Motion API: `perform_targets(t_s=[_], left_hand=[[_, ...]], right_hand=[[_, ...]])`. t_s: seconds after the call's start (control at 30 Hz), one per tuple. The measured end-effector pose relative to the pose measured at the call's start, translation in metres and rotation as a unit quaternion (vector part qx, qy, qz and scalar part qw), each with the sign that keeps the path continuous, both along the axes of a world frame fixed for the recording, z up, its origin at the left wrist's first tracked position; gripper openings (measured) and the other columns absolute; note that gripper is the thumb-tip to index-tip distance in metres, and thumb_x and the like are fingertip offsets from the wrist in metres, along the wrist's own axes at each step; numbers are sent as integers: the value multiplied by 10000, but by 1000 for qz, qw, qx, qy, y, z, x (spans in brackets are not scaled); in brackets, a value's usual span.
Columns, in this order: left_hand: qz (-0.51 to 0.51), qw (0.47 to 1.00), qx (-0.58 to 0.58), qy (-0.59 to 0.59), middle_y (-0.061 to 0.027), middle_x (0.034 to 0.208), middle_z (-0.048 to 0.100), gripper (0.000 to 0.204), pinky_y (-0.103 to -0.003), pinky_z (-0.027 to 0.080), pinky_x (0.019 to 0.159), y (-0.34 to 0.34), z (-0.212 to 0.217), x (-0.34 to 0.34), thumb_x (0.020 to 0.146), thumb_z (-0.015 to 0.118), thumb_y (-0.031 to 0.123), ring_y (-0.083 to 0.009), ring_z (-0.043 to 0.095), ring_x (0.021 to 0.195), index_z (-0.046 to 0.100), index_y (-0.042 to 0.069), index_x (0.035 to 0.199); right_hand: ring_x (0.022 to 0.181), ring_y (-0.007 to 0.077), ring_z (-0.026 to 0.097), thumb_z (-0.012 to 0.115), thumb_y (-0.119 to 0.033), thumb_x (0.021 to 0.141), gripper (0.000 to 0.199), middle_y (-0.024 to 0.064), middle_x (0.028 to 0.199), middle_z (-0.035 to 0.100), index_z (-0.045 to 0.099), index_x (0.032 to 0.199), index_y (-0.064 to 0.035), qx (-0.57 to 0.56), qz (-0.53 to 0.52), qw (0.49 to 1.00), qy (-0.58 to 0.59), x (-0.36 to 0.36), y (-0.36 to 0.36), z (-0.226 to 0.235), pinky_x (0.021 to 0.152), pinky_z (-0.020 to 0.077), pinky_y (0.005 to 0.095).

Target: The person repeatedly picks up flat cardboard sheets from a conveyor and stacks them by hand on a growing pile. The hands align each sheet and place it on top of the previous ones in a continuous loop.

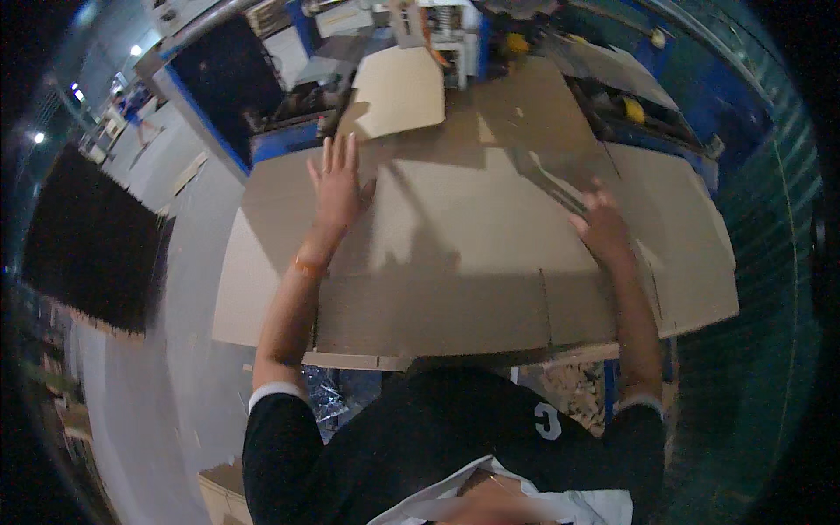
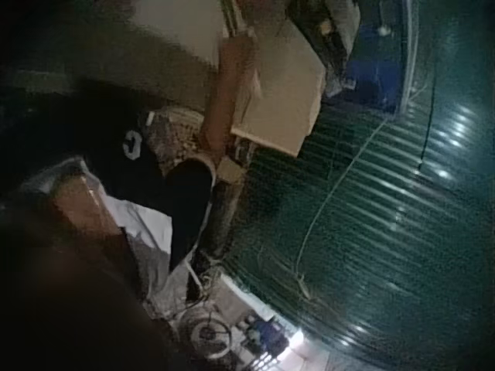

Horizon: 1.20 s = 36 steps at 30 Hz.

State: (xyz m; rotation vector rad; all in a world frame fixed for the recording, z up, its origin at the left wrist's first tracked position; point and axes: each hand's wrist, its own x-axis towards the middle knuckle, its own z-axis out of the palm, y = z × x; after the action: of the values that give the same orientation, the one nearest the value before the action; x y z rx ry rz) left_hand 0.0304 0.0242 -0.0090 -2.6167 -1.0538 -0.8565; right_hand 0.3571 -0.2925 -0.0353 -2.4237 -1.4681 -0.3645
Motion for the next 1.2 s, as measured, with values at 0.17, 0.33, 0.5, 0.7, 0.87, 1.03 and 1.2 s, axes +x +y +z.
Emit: perform_targets(t_s=[0.17,0.33,0.5,0.7,0.87,1.03,1.2], left_hand=[[259,903,204,-277,-247,1405,228,791,-499,154,1060,-49,-15,-170,785,636,291,-383,178,1317,208,-61,1350],[453,783,-192,-380,-279,1381,246,783,-451,157,1069,-80,-75,-239,781,642,281,-386,161,1315,232,-121,1314],[336,799,-178,-466,-275,1387,245,769,-422,166,1068,-62,-49,-231,796,602,317,-361,176,1317,240,-100,1332],[179,773,-90,-602,-196,1316,358,634,-419,300,987,-74,29,-246,804,595,206,-298,394,1177,309,-11,1327],[-31,606,-156,-779,-147,1324,365,629,-403,386,903,-69,32,-232,795,553,22,-261,425,1132,211,-4,1323],[-21,662,-137,-736,-168,1194,471,561,-393,402,882,-34,29,-238,802,527,23,-253,487,1044,250,-12,1289],[-47,561,-374,-736,-138,1055,538,326,-373,455,815,-4,22,-252,810,541,91,-251,550,948,476,-53,1095]], right_hand=[[1125,337,442,522,-369,849,527,186,1301,407,452,1261,-47,77,-276,955,-73,16,-184,-24,940,363,410],[1018,361,514,463,-472,875,542,196,1197,506,522,1190,-34,-217,-429,875,-53,27,-271,-61,840,424,449],[999,294,537,554,-371,847,443,161,1165,542,532,1182,-81,-27,-428,903,37,40,-267,-73,812,441,451],[641,217,546,651,-196,809,249,156,745,615,596,790,46,403,-288,866,-66,61,-256,-84,554,447,378],[1156,353,370,504,-333,880,352,180,1232,480,532,1153,-113,-40,-551,811,-192,96,-258,-65,935,354,429],[1179,308,391,556,-267,856,488,137,1273,459,413,1294,-103,290,-477,828,48,98,-248,-33,957,350,404],[1053,246,513,627,-81,781,569,129,1234,488,376,1282,18,546,-283,744,260,74,-213,24,886,407,348]])
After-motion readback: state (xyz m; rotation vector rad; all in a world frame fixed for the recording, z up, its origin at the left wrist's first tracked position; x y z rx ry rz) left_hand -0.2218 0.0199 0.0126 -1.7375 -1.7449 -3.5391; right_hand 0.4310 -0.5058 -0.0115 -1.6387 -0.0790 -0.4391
